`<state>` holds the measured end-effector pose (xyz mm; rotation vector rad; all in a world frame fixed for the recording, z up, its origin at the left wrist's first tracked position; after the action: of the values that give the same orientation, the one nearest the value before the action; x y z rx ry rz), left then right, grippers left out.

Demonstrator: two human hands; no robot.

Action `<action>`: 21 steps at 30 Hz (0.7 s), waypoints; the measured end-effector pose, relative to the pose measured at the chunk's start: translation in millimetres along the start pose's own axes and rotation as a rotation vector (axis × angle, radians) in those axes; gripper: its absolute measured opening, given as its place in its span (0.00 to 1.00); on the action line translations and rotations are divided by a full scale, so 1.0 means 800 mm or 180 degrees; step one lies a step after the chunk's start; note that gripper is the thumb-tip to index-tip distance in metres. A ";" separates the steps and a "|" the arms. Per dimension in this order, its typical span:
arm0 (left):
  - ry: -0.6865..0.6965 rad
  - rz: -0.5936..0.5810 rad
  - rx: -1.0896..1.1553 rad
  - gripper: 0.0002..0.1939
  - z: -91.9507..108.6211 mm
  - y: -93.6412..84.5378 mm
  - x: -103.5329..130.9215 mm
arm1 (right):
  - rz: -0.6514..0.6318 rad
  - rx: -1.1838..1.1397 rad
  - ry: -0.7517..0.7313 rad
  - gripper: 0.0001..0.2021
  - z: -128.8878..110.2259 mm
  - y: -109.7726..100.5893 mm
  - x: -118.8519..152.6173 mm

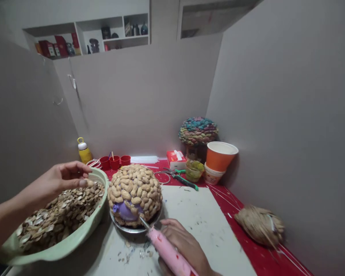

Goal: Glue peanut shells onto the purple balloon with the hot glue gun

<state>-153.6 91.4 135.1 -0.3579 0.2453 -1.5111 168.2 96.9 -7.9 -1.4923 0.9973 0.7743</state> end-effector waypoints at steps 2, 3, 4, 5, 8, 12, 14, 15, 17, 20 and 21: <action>0.0090 0.0016 0.0112 0.14 0.004 0.032 0.031 | -0.0031 -0.0145 -0.0142 0.03 -0.008 -0.003 -0.008; 0.0146 -0.0006 0.0159 0.14 0.003 0.049 0.044 | -0.0038 -0.0193 -0.0155 0.03 -0.012 -0.004 -0.010; 0.0248 -0.0008 0.0186 0.13 0.000 0.066 0.055 | -0.0038 -0.0229 -0.0130 0.04 -0.015 -0.005 -0.012; 0.0396 0.0028 0.0144 0.12 -0.003 0.081 0.063 | -0.0010 -0.0264 -0.0118 0.04 -0.018 -0.006 -0.013; 0.0967 0.0610 -0.0304 0.09 -0.014 0.113 0.073 | 0.0069 -0.0343 -0.0142 0.03 -0.026 -0.008 -0.015; 0.1285 0.0957 -0.0630 0.11 -0.023 0.128 0.067 | 0.0068 -0.0209 -0.0297 0.02 -0.028 -0.008 -0.015; 0.1283 0.0947 -0.0687 0.12 -0.023 0.130 0.065 | 0.0084 -0.0126 -0.0326 0.03 -0.026 -0.008 -0.013; 0.1295 0.0930 -0.0720 0.12 -0.022 0.131 0.065 | 0.0084 -0.0109 -0.0314 0.04 -0.024 -0.007 -0.011; 0.1317 0.0885 -0.0797 0.12 -0.020 0.133 0.065 | 0.0092 -0.0119 -0.0280 0.05 -0.021 -0.005 -0.008; 0.1316 0.0872 -0.0885 0.12 -0.019 0.137 0.063 | 0.0144 -0.0164 -0.0319 0.07 -0.018 -0.002 -0.005; 0.1318 0.0888 -0.0908 0.12 -0.019 0.138 0.062 | 0.0170 -0.0169 -0.0349 0.08 -0.017 -0.001 -0.005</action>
<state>-54.5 43.6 82.4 -0.2201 0.8114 -1.2622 166.7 84.2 -2.2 -1.4572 0.9434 0.9175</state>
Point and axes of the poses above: each hand's wrist, its own x-axis away from the middle knuckle, its own y-axis out of the palm, z = x × y, the point moved 2 cm from there along -x, towards the middle knuckle, and after that the axes turned 10 degrees about -y, right-handed, at the moved point
